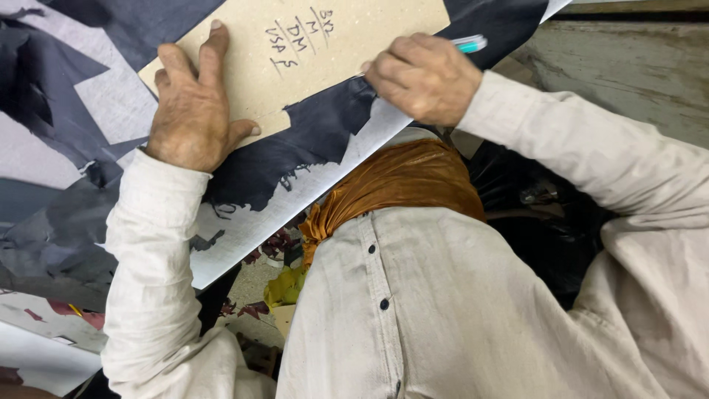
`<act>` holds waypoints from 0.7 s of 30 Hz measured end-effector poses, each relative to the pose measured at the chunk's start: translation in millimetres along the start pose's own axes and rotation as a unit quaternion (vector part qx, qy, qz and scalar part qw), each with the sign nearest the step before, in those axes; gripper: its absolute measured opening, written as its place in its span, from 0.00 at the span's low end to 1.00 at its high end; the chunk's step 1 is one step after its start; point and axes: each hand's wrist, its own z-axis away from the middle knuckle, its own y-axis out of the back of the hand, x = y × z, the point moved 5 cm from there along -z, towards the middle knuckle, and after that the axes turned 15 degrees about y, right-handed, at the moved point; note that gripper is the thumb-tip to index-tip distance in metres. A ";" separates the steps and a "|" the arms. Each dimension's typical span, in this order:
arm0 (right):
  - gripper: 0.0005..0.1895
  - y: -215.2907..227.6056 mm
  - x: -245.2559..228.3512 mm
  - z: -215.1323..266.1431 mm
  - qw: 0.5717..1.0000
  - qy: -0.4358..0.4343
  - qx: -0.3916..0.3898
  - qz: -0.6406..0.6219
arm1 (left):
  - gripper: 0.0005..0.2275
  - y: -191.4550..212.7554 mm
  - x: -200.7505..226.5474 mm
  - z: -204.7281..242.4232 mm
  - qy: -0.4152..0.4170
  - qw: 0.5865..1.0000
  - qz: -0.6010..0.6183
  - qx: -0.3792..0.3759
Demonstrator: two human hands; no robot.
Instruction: The person uses a cardboard template and a rotary cutter to cut shapes from a dark leather sheet on a worktable. They repeatedly position the template, trace or cut along its edges, remove the cut leather pieces, and reposition the template for additional cuts.
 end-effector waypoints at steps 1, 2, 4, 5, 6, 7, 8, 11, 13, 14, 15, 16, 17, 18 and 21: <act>0.09 5.0 8.5 16.1 1.000 0.002 -0.021 0.008 | 0.57 -0.3 0.0 1.0 0.001 1.000 0.002 0.000; 0.08 12.9 20.4 31.4 1.000 -0.002 -0.029 0.002 | 0.57 0.0 0.5 1.3 0.003 1.000 0.005 0.002; 0.06 37.6 40.8 58.8 0.998 -0.006 -0.053 0.021 | 0.57 1.0 2.6 1.6 0.002 1.000 0.010 0.009; 0.05 48.7 49.5 67.5 0.996 -0.008 -0.070 0.046 | 0.57 2.1 3.0 2.5 0.002 1.000 0.013 0.014; 0.05 57.2 56.3 72.8 0.997 -0.017 -0.069 0.033 | 0.57 2.7 3.9 3.0 0.005 1.000 0.014 0.015; 0.07 69.2 60.1 79.1 0.997 -0.026 -0.067 0.020 | 0.56 3.4 4.7 4.2 0.009 1.000 0.014 0.017; 0.09 78.0 60.2 83.4 0.997 -0.036 -0.066 0.008 | 0.56 3.8 6.2 5.2 0.012 1.000 0.014 0.019; 0.14 85.0 58.9 82.3 0.995 -0.075 -0.051 -0.036 | 0.54 4.7 7.6 8.9 0.035 0.999 0.030 0.026; 0.10 88.7 52.0 75.7 0.984 -0.150 0.030 -0.092 | 0.53 4.4 6.0 16.2 0.028 0.996 0.065 0.059; 0.10 86.8 48.6 71.0 0.973 -0.182 0.071 -0.123 | 0.52 3.6 4.3 20.9 0.026 0.993 0.082 0.080; 0.14 84.1 42.0 67.9 0.958 -0.230 0.089 -0.148 | 0.50 2.1 2.1 27.9 0.025 0.989 0.095 0.109; 0.18 81.2 33.3 65.8 0.939 -0.277 0.103 -0.175 | 0.48 -1.7 0.4 35.6 0.025 0.984 0.107 0.137; 0.20 73.0 28.6 62.9 0.923 -0.320 0.102 -0.189 | 0.45 -6.0 -1.3 43.4 0.023 0.979 0.117 0.166; 0.22 64.1 22.2 61.2 0.903 -0.367 0.099 -0.202 | 0.44 -10.3 -4.1 52.4 0.047 0.968 0.125 0.212; 0.24 43.1 3.5 53.2 0.884 -0.406 0.114 -0.203 | 0.41 -30.2 -3.4 79.8 0.105 0.932 0.152 0.312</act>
